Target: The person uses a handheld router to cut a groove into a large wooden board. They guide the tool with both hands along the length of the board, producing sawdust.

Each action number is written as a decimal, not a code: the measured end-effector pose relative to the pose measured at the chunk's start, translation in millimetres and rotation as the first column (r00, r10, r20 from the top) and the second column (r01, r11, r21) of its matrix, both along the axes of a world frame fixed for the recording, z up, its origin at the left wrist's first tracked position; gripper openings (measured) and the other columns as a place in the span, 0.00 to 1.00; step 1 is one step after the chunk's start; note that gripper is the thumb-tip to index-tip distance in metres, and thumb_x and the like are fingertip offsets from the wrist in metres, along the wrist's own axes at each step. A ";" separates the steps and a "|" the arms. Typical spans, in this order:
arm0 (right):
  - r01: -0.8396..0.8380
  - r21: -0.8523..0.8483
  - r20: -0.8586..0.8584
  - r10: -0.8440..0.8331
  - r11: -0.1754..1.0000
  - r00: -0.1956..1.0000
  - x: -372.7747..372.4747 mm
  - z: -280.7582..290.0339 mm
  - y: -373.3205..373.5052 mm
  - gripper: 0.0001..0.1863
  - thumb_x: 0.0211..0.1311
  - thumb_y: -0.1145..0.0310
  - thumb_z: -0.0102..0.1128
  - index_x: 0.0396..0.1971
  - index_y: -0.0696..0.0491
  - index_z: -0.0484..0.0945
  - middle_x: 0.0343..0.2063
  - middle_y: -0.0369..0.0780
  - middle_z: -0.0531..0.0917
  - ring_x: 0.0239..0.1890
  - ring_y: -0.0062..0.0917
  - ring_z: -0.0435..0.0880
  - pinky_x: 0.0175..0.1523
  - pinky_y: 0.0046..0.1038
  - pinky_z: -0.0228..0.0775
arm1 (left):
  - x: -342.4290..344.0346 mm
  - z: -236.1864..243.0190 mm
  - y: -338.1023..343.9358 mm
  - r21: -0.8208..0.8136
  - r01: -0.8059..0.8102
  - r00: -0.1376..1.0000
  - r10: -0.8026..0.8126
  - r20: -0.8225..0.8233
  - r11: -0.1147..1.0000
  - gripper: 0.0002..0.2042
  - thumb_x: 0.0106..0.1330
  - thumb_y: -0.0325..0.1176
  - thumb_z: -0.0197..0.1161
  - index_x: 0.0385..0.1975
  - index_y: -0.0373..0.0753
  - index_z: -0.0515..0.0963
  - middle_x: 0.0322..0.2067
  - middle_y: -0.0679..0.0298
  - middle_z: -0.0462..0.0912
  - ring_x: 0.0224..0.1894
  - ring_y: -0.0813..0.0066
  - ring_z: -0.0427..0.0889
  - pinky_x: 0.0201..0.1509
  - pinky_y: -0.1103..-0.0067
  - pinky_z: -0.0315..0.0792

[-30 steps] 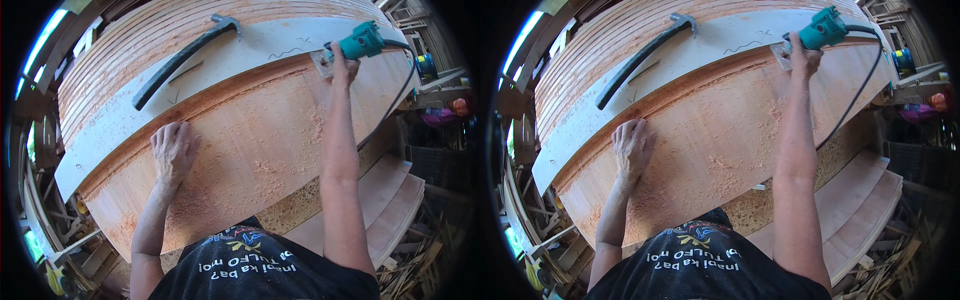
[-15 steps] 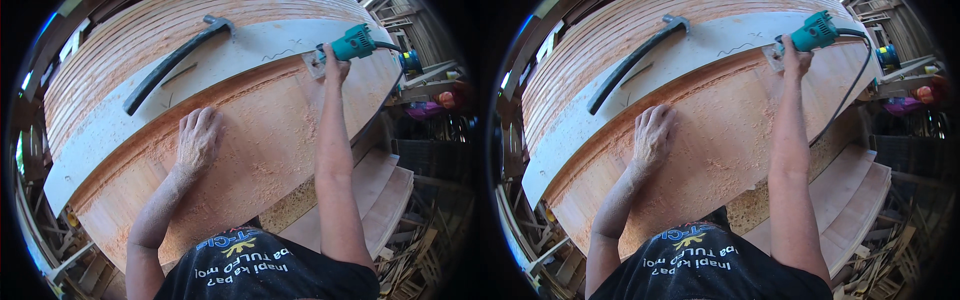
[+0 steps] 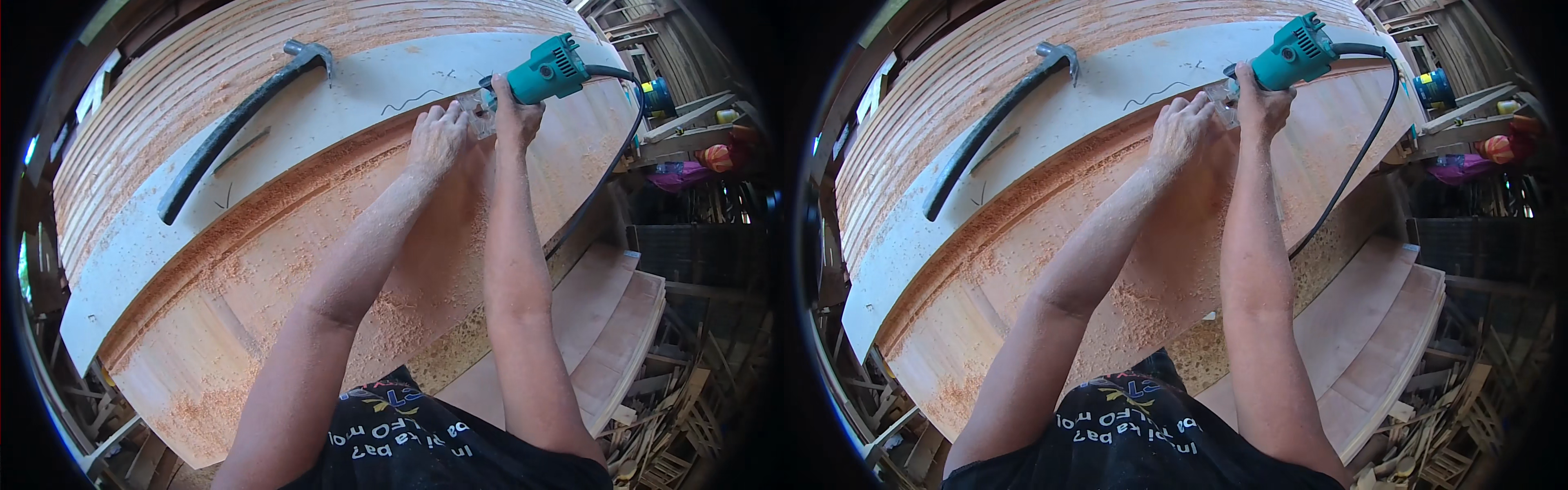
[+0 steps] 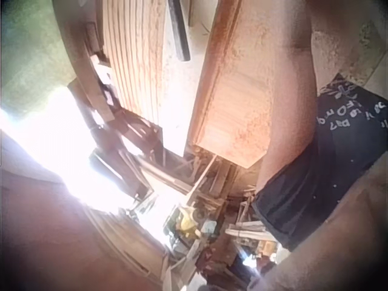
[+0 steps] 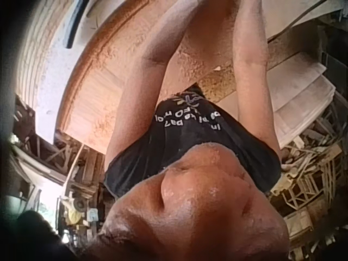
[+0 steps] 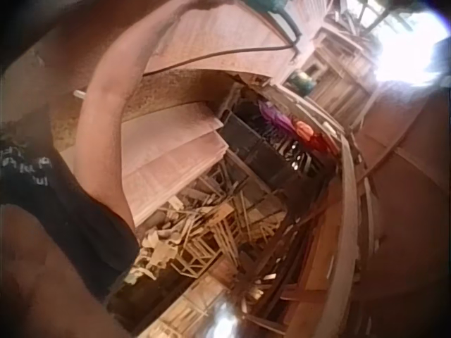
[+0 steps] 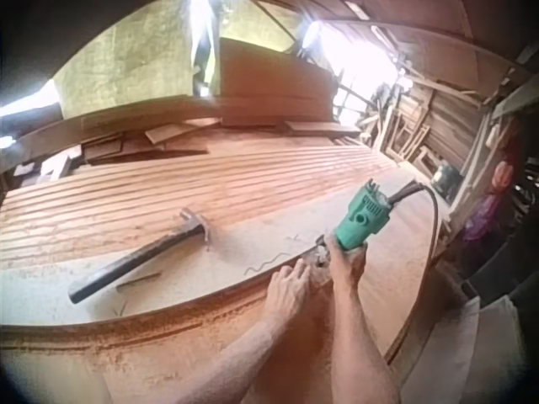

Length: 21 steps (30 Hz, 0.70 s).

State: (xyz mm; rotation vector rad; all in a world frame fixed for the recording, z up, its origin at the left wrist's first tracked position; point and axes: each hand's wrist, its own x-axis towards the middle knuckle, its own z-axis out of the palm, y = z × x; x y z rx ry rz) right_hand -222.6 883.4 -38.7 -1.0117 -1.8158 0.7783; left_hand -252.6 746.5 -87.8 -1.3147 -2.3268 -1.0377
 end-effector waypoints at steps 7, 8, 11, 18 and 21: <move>-0.008 0.020 -0.031 0.009 1.000 0.999 -2.7 -3.5 5.7 0.43 0.39 0.43 0.74 0.45 0.65 0.72 0.41 0.51 0.81 0.48 0.44 0.81 0.57 0.40 0.69 | -6.6 -5.7 20.8 0.018 -0.021 1.000 0.021 0.011 1.000 0.14 0.51 0.30 0.62 0.40 0.40 0.79 0.51 0.63 0.79 0.45 0.62 0.78 0.48 0.66 0.72; -0.017 0.015 -0.055 0.018 1.000 0.998 -3.5 -3.8 3.8 0.43 0.39 0.43 0.74 0.45 0.65 0.71 0.40 0.51 0.81 0.47 0.44 0.81 0.57 0.40 0.69 | -6.8 -6.9 21.5 0.000 -0.050 0.999 0.050 -0.002 0.999 0.13 0.52 0.31 0.61 0.39 0.41 0.79 0.51 0.63 0.80 0.45 0.62 0.78 0.48 0.67 0.73; -0.004 0.015 -0.033 0.004 1.000 0.999 -1.0 -0.7 -1.8 0.42 0.39 0.43 0.74 0.43 0.65 0.71 0.40 0.51 0.82 0.46 0.43 0.82 0.57 0.40 0.69 | -5.5 -7.6 23.4 -0.053 -0.077 0.997 0.076 -0.022 0.996 0.12 0.55 0.33 0.59 0.38 0.42 0.80 0.52 0.63 0.80 0.46 0.64 0.79 0.47 0.68 0.73; 0.000 0.028 -0.021 0.000 1.000 1.000 1.9 0.4 3.1 0.43 0.39 0.43 0.74 0.44 0.66 0.70 0.40 0.52 0.82 0.46 0.42 0.82 0.56 0.39 0.69 | -2.1 -5.0 27.8 -0.071 -0.093 0.995 0.089 -0.052 0.993 0.11 0.55 0.33 0.59 0.38 0.42 0.80 0.53 0.63 0.80 0.46 0.64 0.79 0.43 0.67 0.74; 0.018 0.028 -0.014 -0.018 0.999 1.000 2.3 0.2 3.9 0.44 0.39 0.43 0.74 0.44 0.67 0.70 0.40 0.52 0.82 0.46 0.42 0.82 0.56 0.39 0.69 | -1.9 -6.2 29.1 -0.072 -0.085 0.996 0.082 -0.044 0.994 0.11 0.55 0.33 0.59 0.38 0.42 0.81 0.52 0.62 0.80 0.47 0.64 0.79 0.43 0.67 0.75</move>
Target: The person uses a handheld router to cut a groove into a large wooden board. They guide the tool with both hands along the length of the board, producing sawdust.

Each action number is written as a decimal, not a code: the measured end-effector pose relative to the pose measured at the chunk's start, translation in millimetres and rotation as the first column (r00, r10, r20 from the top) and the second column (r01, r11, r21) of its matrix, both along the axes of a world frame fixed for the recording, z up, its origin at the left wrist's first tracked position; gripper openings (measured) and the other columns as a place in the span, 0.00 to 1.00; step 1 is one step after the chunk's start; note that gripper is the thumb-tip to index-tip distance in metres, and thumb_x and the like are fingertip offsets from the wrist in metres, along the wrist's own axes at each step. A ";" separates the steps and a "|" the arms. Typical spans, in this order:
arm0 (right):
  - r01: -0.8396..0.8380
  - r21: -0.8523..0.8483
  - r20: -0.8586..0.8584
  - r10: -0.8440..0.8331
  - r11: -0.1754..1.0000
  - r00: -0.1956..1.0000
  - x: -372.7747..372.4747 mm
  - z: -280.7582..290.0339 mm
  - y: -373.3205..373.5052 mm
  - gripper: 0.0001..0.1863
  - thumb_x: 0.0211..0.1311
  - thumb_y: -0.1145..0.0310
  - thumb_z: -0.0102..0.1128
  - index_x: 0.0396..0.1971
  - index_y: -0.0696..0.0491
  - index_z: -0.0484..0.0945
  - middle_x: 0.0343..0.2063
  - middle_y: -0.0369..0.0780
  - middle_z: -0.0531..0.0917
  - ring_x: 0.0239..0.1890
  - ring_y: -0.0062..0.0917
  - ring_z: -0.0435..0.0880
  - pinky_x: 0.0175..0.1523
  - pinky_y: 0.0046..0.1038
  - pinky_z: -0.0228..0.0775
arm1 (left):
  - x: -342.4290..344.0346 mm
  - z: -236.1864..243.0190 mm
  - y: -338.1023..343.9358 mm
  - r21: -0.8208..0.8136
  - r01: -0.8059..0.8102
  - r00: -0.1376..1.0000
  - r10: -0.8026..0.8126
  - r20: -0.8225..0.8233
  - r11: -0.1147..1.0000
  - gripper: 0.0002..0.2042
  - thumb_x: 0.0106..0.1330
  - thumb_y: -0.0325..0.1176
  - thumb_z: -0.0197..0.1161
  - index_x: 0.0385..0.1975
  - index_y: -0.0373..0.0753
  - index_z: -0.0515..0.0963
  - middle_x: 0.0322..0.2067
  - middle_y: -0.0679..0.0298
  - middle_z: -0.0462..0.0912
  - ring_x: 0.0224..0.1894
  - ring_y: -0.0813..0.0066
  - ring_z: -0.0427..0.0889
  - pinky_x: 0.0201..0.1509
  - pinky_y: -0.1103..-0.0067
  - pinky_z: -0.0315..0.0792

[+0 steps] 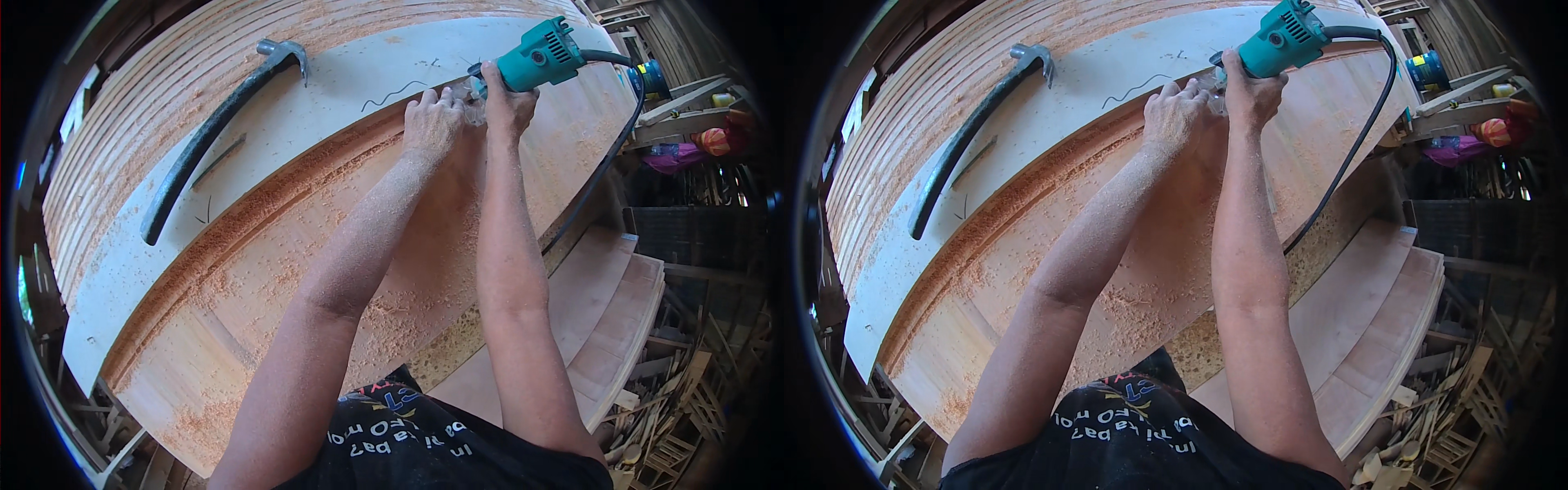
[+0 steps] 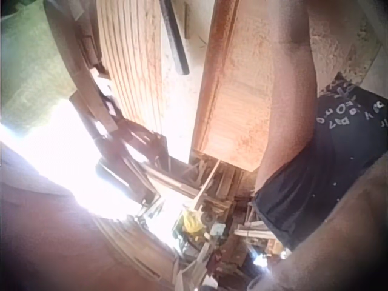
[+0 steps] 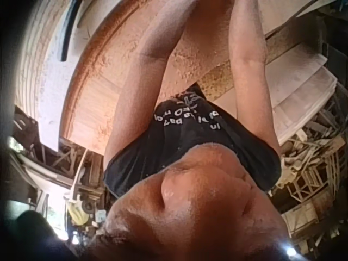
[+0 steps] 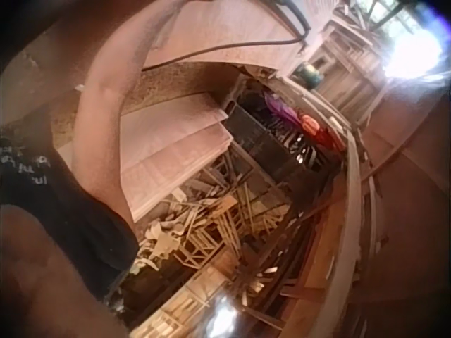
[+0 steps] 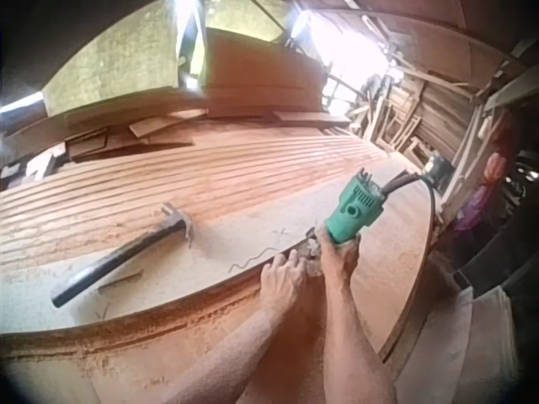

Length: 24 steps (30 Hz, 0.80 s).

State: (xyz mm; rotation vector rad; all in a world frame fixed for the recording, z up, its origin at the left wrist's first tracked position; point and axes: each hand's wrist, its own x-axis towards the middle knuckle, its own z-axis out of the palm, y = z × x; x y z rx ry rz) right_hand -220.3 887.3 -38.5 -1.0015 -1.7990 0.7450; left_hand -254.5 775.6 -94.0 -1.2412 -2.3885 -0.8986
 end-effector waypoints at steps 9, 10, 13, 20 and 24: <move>0.007 0.019 0.049 -0.008 1.000 0.999 -1.1 5.2 0.4 0.44 0.39 0.42 0.74 0.45 0.66 0.70 0.40 0.51 0.82 0.47 0.43 0.82 0.57 0.40 0.69 | -5.7 1.9 5.4 -0.037 -0.002 0.999 0.001 -0.043 0.999 0.09 0.55 0.33 0.60 0.35 0.44 0.81 0.51 0.63 0.81 0.46 0.65 0.80 0.40 0.68 0.76; 0.006 0.020 0.047 -0.007 1.000 0.999 -1.1 5.1 1.6 0.44 0.39 0.42 0.74 0.45 0.66 0.70 0.40 0.51 0.82 0.47 0.43 0.82 0.57 0.40 0.69 | -6.1 1.6 6.3 -0.036 -0.004 0.998 0.002 -0.059 0.999 0.08 0.55 0.33 0.60 0.34 0.45 0.81 0.51 0.63 0.81 0.46 0.65 0.80 0.39 0.69 0.77; 0.009 0.017 0.026 -0.009 1.000 1.000 -3.1 4.2 3.4 0.44 0.39 0.42 0.73 0.45 0.66 0.71 0.41 0.51 0.81 0.47 0.43 0.81 0.57 0.40 0.69 | -8.4 -0.3 11.6 -0.044 -0.005 0.998 0.002 -0.061 0.999 0.08 0.56 0.33 0.60 0.35 0.45 0.81 0.51 0.64 0.82 0.46 0.66 0.81 0.39 0.69 0.77; 0.028 0.006 0.021 -0.029 1.000 0.999 -1.5 1.9 13.0 0.45 0.38 0.42 0.74 0.44 0.67 0.70 0.40 0.51 0.82 0.47 0.42 0.82 0.56 0.39 0.70 | -5.2 0.4 17.5 -0.044 -0.009 0.998 0.006 -0.069 0.999 0.09 0.56 0.34 0.60 0.37 0.46 0.81 0.52 0.65 0.81 0.48 0.65 0.80 0.40 0.68 0.77; 0.018 0.008 0.008 -0.018 1.000 1.000 -3.1 0.9 17.8 0.45 0.38 0.42 0.74 0.44 0.67 0.70 0.40 0.51 0.82 0.46 0.42 0.82 0.55 0.39 0.70 | -7.7 0.7 21.8 -0.077 -0.005 0.999 0.002 -0.038 0.997 0.09 0.56 0.34 0.60 0.37 0.47 0.81 0.53 0.64 0.80 0.48 0.65 0.80 0.40 0.68 0.77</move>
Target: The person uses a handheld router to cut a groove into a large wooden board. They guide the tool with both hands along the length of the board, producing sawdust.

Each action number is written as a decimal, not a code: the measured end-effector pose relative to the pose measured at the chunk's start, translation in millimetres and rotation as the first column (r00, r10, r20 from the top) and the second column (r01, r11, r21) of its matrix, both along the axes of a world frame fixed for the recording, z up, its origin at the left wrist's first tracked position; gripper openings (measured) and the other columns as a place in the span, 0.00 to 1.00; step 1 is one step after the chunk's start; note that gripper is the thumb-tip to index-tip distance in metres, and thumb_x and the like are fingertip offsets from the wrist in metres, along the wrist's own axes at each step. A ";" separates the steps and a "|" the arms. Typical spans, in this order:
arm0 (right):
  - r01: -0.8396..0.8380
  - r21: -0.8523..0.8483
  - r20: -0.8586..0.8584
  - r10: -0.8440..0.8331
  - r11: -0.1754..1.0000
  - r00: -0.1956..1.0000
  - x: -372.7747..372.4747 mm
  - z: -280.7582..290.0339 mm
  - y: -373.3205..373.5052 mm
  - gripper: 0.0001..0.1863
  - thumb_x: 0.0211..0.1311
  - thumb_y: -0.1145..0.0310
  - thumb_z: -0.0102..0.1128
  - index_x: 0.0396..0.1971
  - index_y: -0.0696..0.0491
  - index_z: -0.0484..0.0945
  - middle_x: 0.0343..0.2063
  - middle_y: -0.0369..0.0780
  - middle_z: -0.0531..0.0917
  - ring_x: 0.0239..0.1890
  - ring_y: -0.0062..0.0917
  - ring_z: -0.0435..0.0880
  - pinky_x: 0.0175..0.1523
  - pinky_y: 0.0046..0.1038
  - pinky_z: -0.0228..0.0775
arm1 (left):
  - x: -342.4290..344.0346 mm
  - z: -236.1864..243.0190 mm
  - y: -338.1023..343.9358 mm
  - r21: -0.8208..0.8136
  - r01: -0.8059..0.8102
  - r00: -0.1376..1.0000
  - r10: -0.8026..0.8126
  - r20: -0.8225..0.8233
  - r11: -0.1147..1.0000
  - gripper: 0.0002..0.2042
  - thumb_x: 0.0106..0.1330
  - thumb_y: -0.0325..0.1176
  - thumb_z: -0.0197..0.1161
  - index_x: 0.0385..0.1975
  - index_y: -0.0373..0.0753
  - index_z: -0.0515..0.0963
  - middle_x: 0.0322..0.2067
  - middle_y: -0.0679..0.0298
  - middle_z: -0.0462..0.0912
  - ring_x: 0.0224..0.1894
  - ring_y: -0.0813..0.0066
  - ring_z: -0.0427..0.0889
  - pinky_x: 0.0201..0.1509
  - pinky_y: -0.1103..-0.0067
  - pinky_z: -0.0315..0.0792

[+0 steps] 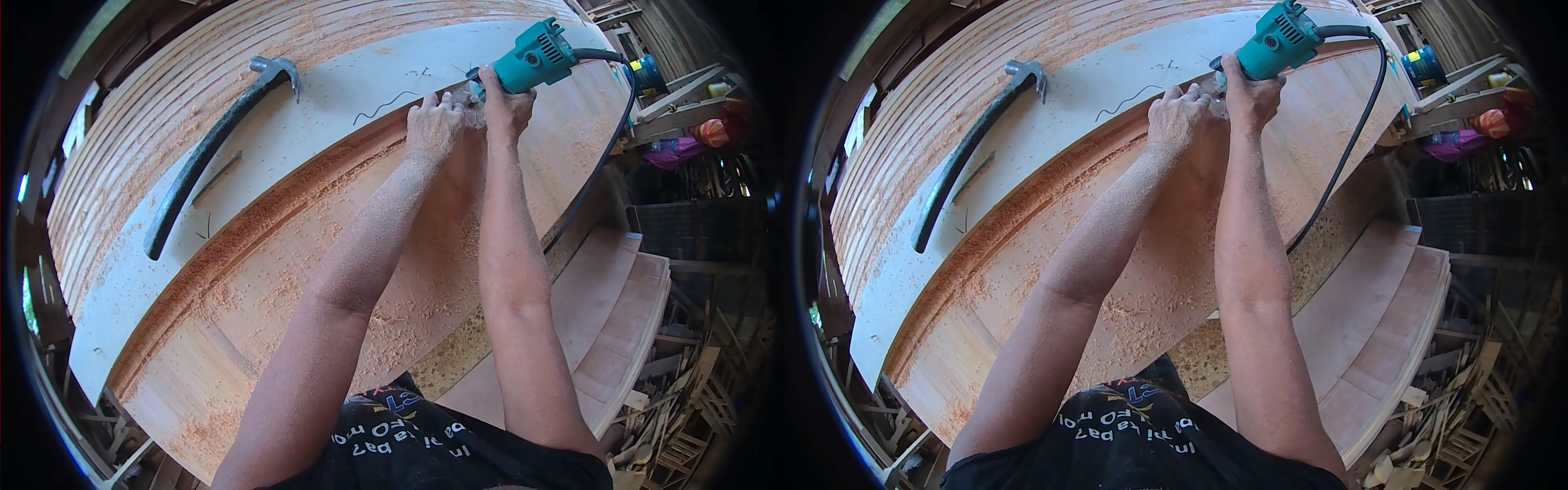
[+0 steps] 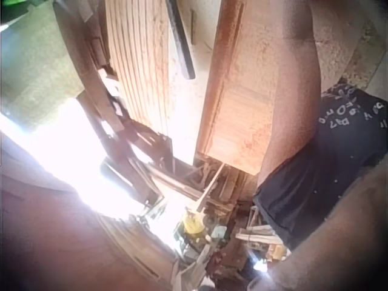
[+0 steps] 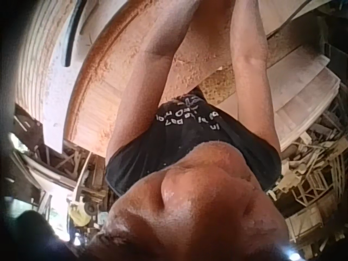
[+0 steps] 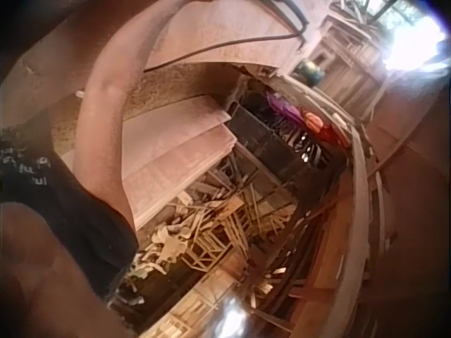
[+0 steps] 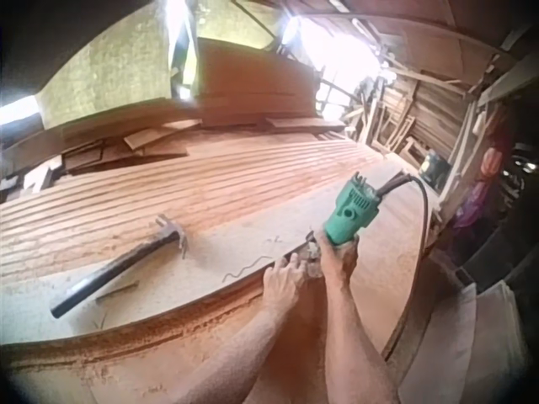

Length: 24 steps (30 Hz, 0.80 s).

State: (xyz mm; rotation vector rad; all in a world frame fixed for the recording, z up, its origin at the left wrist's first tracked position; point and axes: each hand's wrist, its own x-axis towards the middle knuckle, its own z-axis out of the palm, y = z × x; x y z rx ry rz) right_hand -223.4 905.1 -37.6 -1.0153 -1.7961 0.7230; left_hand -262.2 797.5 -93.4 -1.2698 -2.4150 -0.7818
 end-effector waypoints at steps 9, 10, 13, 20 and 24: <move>0.022 -0.007 0.032 -0.022 1.000 0.999 0.6 4.9 0.8 0.45 0.39 0.42 0.74 0.45 0.66 0.70 0.40 0.51 0.82 0.47 0.42 0.82 0.56 0.40 0.69 | -0.8 -2.7 5.8 0.044 -0.003 0.999 0.005 -0.037 0.999 0.08 0.57 0.34 0.60 0.35 0.47 0.81 0.50 0.65 0.81 0.46 0.65 0.80 0.38 0.69 0.77; 0.020 -0.007 0.032 -0.019 1.000 0.999 -0.3 4.2 1.0 0.45 0.39 0.42 0.74 0.45 0.66 0.70 0.40 0.51 0.82 0.47 0.42 0.82 0.56 0.40 0.69 | -1.1 -3.2 6.1 0.061 -0.005 0.998 0.008 -0.054 0.998 0.08 0.57 0.34 0.60 0.34 0.46 0.81 0.50 0.66 0.82 0.45 0.65 0.80 0.37 0.69 0.77; 0.011 0.005 0.015 -0.011 1.000 1.000 3.6 0.5 10.0 0.45 0.39 0.42 0.73 0.46 0.66 0.70 0.41 0.51 0.82 0.48 0.43 0.81 0.57 0.40 0.69 | 2.2 2.1 10.2 0.021 0.011 1.000 -0.011 0.000 1.000 0.07 0.56 0.34 0.60 0.33 0.46 0.81 0.46 0.66 0.83 0.44 0.65 0.81 0.35 0.70 0.77; 0.016 0.000 0.027 -0.016 1.000 1.000 1.8 4.1 9.3 0.44 0.39 0.42 0.74 0.45 0.65 0.71 0.42 0.51 0.81 0.48 0.43 0.81 0.57 0.40 0.68 | -0.2 -3.6 15.5 0.098 -0.006 0.998 0.012 -0.058 0.995 0.05 0.56 0.34 0.60 0.30 0.46 0.81 0.43 0.66 0.83 0.42 0.66 0.81 0.34 0.70 0.77; 0.017 -0.001 0.026 -0.017 1.000 1.000 2.2 4.5 12.5 0.44 0.38 0.42 0.74 0.44 0.65 0.72 0.42 0.51 0.81 0.48 0.43 0.81 0.57 0.40 0.69 | -0.1 -4.2 19.9 0.113 -0.005 0.998 0.012 -0.064 0.994 0.05 0.55 0.34 0.60 0.30 0.45 0.81 0.42 0.66 0.82 0.42 0.65 0.80 0.33 0.69 0.77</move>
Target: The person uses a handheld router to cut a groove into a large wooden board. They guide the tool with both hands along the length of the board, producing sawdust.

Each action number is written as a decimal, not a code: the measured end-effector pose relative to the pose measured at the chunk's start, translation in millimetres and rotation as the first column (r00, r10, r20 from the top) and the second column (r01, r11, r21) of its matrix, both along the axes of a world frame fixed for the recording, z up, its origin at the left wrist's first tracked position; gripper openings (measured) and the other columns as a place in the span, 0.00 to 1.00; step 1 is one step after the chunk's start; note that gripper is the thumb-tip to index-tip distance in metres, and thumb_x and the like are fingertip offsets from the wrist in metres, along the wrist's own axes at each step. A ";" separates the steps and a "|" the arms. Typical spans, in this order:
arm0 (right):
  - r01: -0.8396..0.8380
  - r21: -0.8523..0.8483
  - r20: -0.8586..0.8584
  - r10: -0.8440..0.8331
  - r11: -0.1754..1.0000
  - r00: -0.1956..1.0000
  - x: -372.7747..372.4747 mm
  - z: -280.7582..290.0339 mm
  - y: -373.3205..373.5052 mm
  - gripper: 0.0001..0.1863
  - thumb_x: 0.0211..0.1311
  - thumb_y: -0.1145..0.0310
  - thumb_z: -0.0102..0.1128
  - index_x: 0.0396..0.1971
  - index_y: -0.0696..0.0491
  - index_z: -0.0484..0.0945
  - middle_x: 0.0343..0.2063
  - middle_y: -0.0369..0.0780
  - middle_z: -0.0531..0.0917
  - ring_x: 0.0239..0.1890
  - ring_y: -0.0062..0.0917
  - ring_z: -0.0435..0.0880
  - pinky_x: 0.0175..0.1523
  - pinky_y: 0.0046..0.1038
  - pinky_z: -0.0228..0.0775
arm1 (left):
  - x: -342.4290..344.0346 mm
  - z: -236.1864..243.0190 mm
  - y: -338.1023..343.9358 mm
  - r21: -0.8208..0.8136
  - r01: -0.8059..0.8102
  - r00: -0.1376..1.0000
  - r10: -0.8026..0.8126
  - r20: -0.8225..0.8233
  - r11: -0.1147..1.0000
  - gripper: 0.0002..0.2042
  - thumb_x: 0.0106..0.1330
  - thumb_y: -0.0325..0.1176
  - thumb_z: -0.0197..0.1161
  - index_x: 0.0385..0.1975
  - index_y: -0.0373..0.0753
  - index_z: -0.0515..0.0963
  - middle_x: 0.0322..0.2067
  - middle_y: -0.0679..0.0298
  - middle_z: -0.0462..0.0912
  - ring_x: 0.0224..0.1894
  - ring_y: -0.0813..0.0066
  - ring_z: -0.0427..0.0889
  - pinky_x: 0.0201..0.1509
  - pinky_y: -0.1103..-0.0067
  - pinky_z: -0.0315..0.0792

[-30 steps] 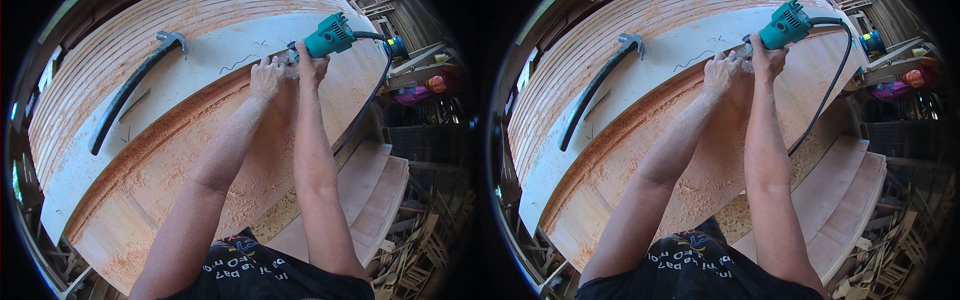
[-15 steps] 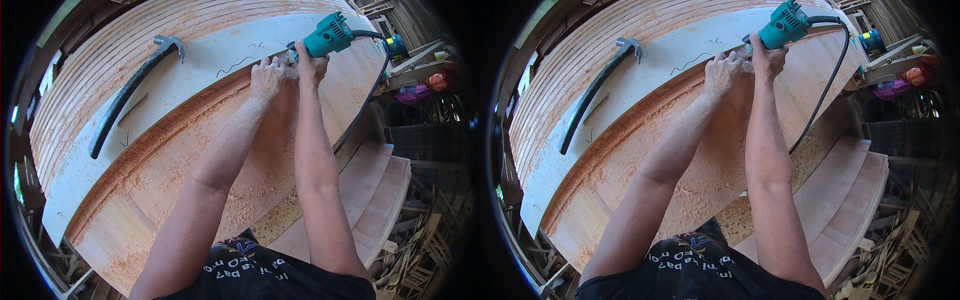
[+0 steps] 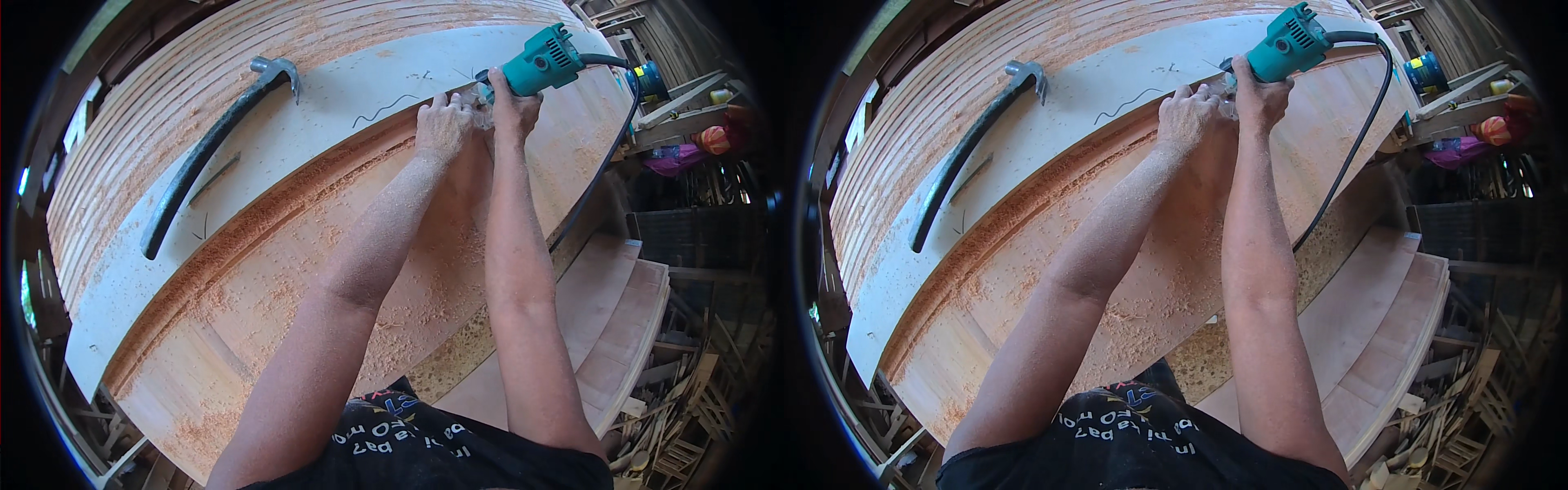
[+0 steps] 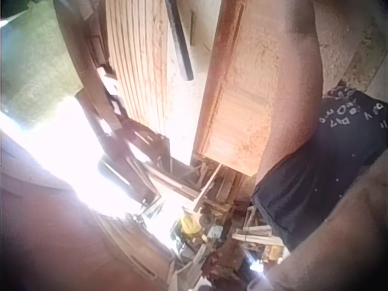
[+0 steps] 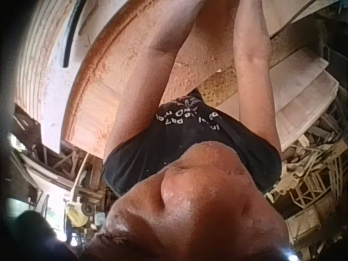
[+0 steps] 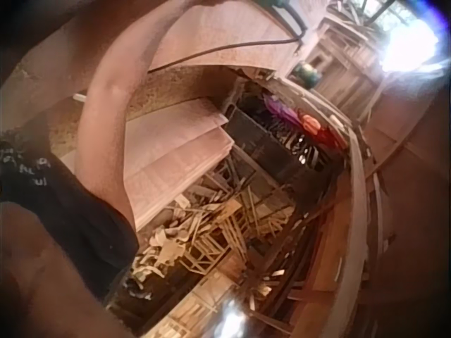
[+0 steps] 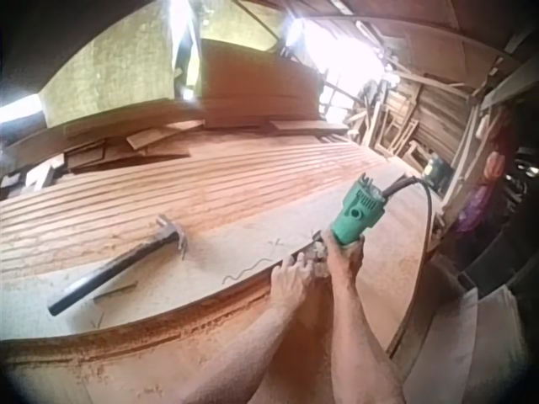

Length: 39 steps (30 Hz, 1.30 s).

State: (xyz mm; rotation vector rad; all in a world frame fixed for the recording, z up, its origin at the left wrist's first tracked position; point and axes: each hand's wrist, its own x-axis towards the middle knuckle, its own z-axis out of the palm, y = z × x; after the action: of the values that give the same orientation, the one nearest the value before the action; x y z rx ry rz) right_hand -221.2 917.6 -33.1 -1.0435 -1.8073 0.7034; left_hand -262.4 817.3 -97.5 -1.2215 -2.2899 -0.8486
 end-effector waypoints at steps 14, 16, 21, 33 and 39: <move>0.010 0.011 -0.006 -0.010 1.000 1.000 -0.2 -0.5 11.9 0.43 0.38 0.42 0.74 0.43 0.66 0.72 0.41 0.51 0.82 0.47 0.42 0.81 0.56 0.39 0.70 | 0.4 0.4 11.1 -0.031 -0.007 1.000 0.006 -0.012 1.000 0.06 0.56 0.35 0.60 0.31 0.45 0.81 0.43 0.66 0.82 0.44 0.66 0.80 0.34 0.70 0.76; 0.011 0.012 0.002 -0.011 1.000 1.000 0.6 -1.6 14.6 0.43 0.38 0.43 0.74 0.44 0.66 0.72 0.41 0.51 0.82 0.47 0.41 0.82 0.56 0.39 0.70 | 0.8 1.4 12.4 -0.060 0.015 1.000 -0.014 0.020 0.998 0.07 0.56 0.35 0.60 0.31 0.45 0.82 0.45 0.66 0.83 0.44 0.66 0.80 0.33 0.70 0.76; -0.020 0.014 -0.052 0.020 1.000 0.998 -2.0 -5.3 20.8 0.44 0.38 0.43 0.74 0.46 0.66 0.71 0.41 0.51 0.82 0.47 0.41 0.82 0.56 0.38 0.69 | -1.0 -0.1 17.3 -0.030 0.004 1.000 -0.004 -0.003 1.000 0.07 0.56 0.36 0.61 0.31 0.45 0.82 0.45 0.66 0.83 0.43 0.66 0.80 0.33 0.70 0.76; 0.001 0.008 -0.012 0.000 1.000 1.000 -1.6 -3.4 25.9 0.43 0.38 0.42 0.73 0.44 0.65 0.73 0.40 0.50 0.81 0.47 0.40 0.81 0.56 0.38 0.69 | -0.1 -2.0 22.9 -0.027 0.015 1.000 -0.015 0.014 1.000 0.07 0.55 0.36 0.62 0.31 0.44 0.81 0.44 0.65 0.82 0.44 0.64 0.80 0.34 0.69 0.77; -0.034 0.007 -0.050 0.034 0.999 0.998 -1.9 -4.8 33.0 0.42 0.39 0.42 0.73 0.43 0.65 0.73 0.41 0.50 0.81 0.46 0.41 0.82 0.56 0.38 0.69 | -0.5 1.3 26.9 -0.038 0.024 1.000 -0.023 0.017 0.999 0.07 0.54 0.35 0.62 0.31 0.44 0.81 0.44 0.65 0.82 0.45 0.64 0.80 0.35 0.69 0.77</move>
State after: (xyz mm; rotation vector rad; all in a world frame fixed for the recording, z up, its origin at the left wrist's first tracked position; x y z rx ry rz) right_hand -223.1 950.6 -37.9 -0.9843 -1.7864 0.7380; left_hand -262.8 844.2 -96.2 -1.2646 -2.3189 -0.8294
